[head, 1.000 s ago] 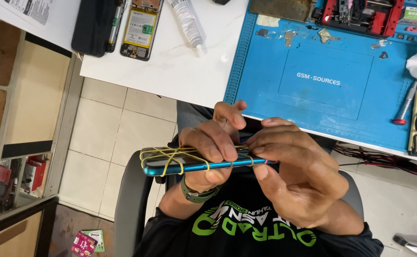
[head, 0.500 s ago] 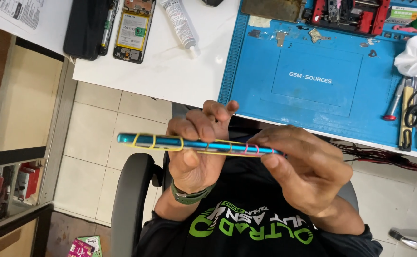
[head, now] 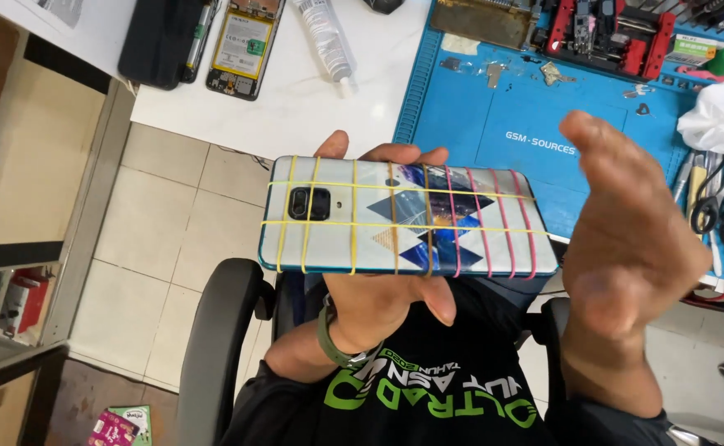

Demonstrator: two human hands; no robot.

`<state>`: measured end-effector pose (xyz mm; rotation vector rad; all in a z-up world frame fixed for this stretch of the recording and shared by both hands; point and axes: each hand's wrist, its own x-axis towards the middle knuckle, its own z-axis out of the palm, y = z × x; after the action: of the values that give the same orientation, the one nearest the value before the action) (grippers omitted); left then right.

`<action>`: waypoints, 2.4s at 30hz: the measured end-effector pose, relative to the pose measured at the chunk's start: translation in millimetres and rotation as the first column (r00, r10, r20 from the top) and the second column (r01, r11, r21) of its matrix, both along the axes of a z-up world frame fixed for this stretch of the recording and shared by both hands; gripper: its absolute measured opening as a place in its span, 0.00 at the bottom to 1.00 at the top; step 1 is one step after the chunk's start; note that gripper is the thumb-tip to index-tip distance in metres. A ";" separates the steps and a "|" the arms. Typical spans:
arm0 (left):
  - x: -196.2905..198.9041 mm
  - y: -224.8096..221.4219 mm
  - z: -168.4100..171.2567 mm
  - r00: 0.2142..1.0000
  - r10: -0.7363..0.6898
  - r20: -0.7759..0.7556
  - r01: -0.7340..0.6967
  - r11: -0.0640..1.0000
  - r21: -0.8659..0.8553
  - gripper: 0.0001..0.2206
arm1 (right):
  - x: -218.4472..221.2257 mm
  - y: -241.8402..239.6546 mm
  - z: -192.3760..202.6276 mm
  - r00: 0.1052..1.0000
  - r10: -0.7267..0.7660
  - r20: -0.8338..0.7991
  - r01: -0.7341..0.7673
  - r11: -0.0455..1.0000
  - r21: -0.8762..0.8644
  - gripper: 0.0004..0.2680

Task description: The person is adjusting and applying rubber bands to mobile phones to secure the screens during the repair process.

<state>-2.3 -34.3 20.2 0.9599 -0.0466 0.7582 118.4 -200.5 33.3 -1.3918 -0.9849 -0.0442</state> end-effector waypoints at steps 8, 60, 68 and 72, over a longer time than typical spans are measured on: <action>-1.3 -15.3 0.5 0.996 0.055 -0.069 -0.053 0.998 0.032 0.54 | -17.0 -3.4 5.5 0.948 0.036 0.316 0.013 0.988 -0.151 0.18; -26.8 36.3 9.7 0.900 -0.189 -0.392 0.131 0.977 -0.171 0.16 | -48.5 -9.6 -63.2 0.727 0.216 -0.652 -0.443 0.873 -0.205 0.19; -25.4 15.2 -10.0 0.951 0.141 -0.274 -0.105 0.984 0.141 0.49 | -77.0 29.6 -75.6 0.843 -0.153 0.515 0.406 0.810 -0.424 0.17; -5.3 40.0 -45.7 0.981 -0.078 -0.179 0.029 0.964 -0.263 0.39 | -85.4 34.5 -19.3 0.804 0.134 0.579 0.288 0.765 -0.576 0.21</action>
<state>-7.6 5.7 -25.5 0.7727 0.1871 0.6035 33.0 -166.0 14.0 -2.1398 -1.5594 -0.2422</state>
